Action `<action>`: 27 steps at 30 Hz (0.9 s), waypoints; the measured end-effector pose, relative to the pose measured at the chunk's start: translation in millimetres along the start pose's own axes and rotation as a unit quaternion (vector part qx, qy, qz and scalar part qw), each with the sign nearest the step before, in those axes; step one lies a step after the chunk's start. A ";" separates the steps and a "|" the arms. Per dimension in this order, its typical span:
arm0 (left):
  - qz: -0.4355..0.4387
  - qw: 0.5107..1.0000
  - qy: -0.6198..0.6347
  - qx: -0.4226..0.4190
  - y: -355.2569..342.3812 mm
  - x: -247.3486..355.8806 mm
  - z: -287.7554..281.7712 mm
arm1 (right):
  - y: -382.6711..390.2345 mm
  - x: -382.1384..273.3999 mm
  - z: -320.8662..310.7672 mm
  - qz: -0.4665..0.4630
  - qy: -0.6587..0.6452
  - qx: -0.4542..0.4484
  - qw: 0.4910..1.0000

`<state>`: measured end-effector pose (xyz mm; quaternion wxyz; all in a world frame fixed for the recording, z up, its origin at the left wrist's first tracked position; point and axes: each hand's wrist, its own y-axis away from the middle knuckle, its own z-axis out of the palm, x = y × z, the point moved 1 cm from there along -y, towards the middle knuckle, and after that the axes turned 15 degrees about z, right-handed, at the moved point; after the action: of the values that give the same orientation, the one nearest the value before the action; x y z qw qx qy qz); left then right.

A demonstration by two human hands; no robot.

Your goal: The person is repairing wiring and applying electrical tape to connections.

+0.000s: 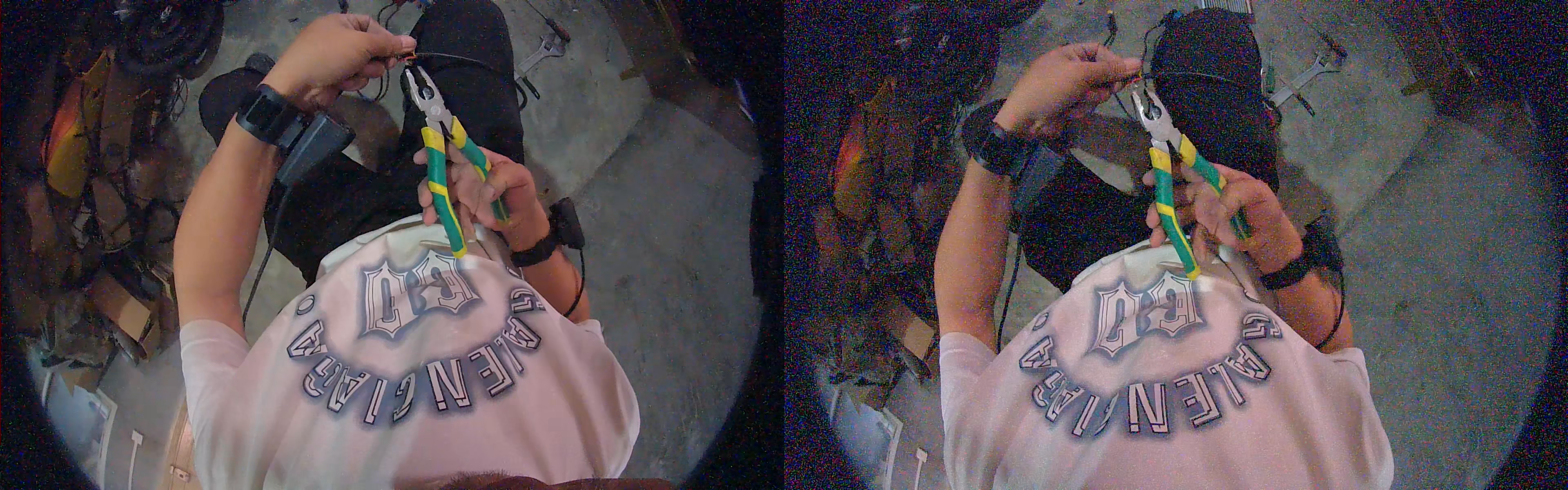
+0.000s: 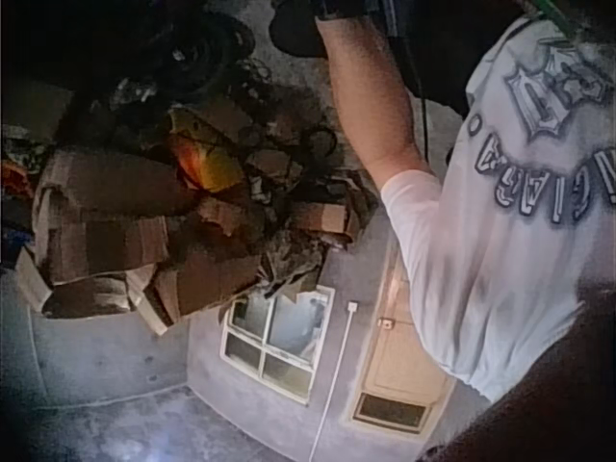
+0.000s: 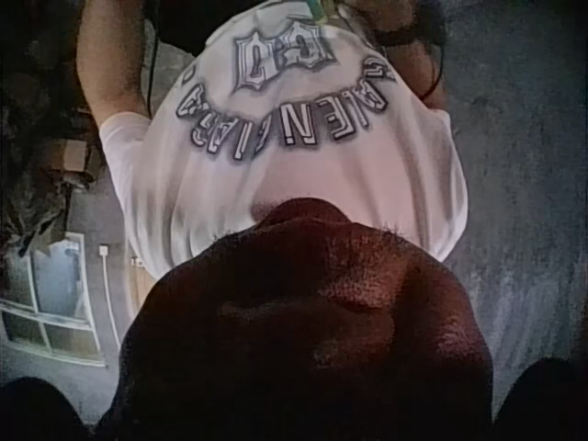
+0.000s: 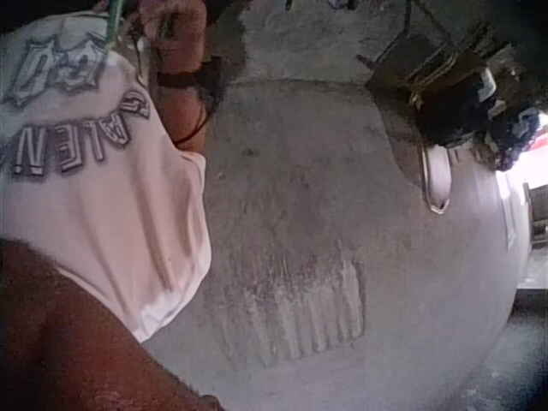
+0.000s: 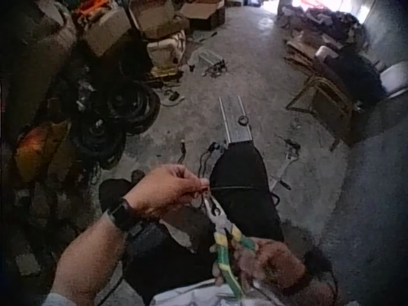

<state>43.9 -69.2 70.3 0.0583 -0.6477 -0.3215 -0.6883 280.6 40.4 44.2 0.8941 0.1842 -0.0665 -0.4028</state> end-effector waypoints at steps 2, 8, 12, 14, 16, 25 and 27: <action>-0.001 1.000 0.023 -0.002 -1.7 -3.5 -3.5 | -1.9 0.2 0.1 -0.001 -0.006 -0.021 1.000; 0.006 1.000 0.018 -0.003 -0.8 -4.4 -3.2 | -7.2 1.4 -6.1 0.003 -0.050 -0.039 0.998; -0.015 1.000 -0.011 -0.007 3.2 10.7 3.5 | -7.2 2.6 -8.1 -0.001 -0.050 -0.039 0.998; -0.019 1.000 -0.008 -0.004 3.0 10.9 9.6 | -1.9 0.5 -8.8 0.003 -0.038 -0.053 0.998; -0.024 1.000 -0.009 -0.004 1.9 10.4 11.4 | 0.4 -0.6 -16.6 0.000 -0.024 -0.063 0.998; -0.005 1.000 0.016 -0.017 -3.9 2.7 17.8 | 9.8 -2.4 -4.9 -0.034 0.011 0.008 0.999; 0.007 0.999 0.034 -0.011 -5.1 0.1 19.8 | 11.7 -4.8 -8.2 -0.026 0.013 0.003 1.000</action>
<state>58.3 -54.9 67.6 0.0669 -0.6269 -0.3067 -0.7131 287.8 53.4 41.2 0.8836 0.1934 -0.0512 -0.4234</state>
